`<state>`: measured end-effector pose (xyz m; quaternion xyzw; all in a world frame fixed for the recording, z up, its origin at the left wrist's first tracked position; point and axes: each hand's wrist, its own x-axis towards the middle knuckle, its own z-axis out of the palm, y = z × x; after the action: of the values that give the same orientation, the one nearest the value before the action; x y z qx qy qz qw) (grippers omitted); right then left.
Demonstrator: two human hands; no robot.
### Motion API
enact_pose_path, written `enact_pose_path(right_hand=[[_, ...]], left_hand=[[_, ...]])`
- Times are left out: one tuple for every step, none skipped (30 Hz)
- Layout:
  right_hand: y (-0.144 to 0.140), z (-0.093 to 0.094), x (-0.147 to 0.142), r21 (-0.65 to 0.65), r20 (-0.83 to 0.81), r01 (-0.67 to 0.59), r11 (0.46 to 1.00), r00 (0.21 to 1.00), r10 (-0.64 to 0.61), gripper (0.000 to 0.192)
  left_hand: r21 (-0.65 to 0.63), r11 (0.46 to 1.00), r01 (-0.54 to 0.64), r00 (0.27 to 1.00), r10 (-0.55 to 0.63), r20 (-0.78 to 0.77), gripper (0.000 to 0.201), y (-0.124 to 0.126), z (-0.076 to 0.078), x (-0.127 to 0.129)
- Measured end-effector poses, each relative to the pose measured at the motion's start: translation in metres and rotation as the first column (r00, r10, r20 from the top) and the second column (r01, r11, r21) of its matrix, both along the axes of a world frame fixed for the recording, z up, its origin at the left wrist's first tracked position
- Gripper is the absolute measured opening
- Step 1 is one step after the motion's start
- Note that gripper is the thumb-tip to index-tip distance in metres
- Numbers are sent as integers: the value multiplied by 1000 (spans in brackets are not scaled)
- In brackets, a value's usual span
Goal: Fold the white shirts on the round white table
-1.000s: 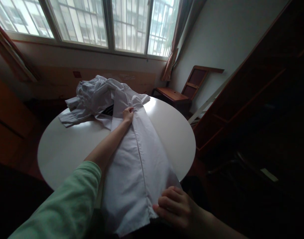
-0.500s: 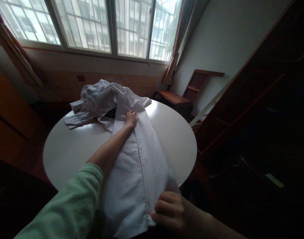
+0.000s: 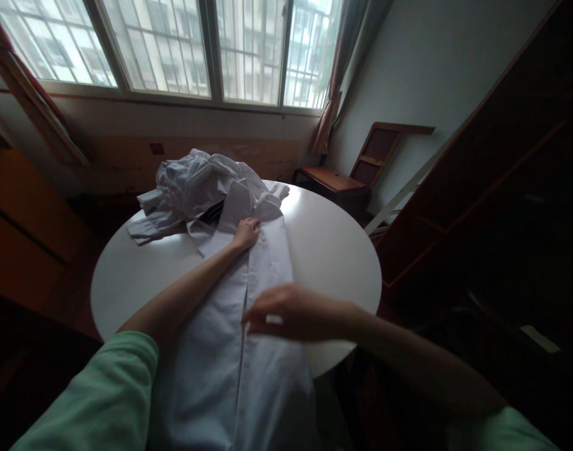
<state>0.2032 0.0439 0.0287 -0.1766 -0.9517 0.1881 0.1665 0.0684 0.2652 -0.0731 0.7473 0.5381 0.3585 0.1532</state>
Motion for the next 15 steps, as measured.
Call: enact_pose_path(right_hand=[[32, 9, 4, 5, 27, 145, 989, 989, -145, 15], [66, 14, 8, 30, 61, 308, 951, 949, -310, 16], [101, 17, 12, 63, 55, 489, 870, 869, -492, 18], [135, 18, 17, 55, 61, 615, 786, 784, -618, 21], [167, 16, 22, 24, 76, 697, 717, 714, -696, 23], [196, 14, 26, -37, 96, 750, 661, 661, -744, 24], [221, 10, 29, -125, 115, 786, 605, 617, -778, 26], [242, 6, 32, -211, 114, 822, 529, 559, -822, 29], [260, 1, 33, -276, 107, 837, 472, 515, -850, 33], [274, -3, 33, -316, 106, 846, 430, 482, -870, 37], [285, -8, 32, -340, 105, 850, 402, 459, -882, 41], [293, -13, 30, -349, 110, 852, 390, 451, -886, 44], [299, -19, 27, -345, 123, 858, 380, 442, -888, 46], [304, -24, 25, -333, 138, 872, 360, 423, -896, 48], [307, -30, 23, -316, 147, 890, 328, 388, -910, 51]], left_hand=[[-1, 1000, 1, 1000, -1, -7, 27, 0, 0, 2], [-4, 1000, 2, 1000, -2, -15, 27, -1, 0, 3], [-9, 1000, 1, 1000, -1, -23, 27, -2, 1, 4], [-9, 1000, -4, 999, 4, -33, 27, -4, 1, 5], [4, 1000, -11, 999, 11, -44, 28, -7, 1, 5], [37, 999, -13, 998, 15, -57, 29, -9, 1, 6], [81, 997, -3, 997, 9, -74, 31, -12, 1, 6], [123, 992, 24, 995, -13, -94, 32, -14, 2, 6], [148, 986, 72, 991, -54, -119, 32, -15, 2, 6], [148, 980, 131, 983, -109, -144, 31, -16, 2, 7], [124, 974, 189, 972, -168, -163, 31, -17, 2, 8], [93, 968, 233, 961, -214, -178, 30, -17, 3, 9], [68, 964, 257, 952, -240, -190, 29, -17, 3, 10], [60, 964, 260, 949, -243, -201, 28, -18, 4, 10], [71, 967, 246, 951, -226, -210, 27, -19, 5, 9]])
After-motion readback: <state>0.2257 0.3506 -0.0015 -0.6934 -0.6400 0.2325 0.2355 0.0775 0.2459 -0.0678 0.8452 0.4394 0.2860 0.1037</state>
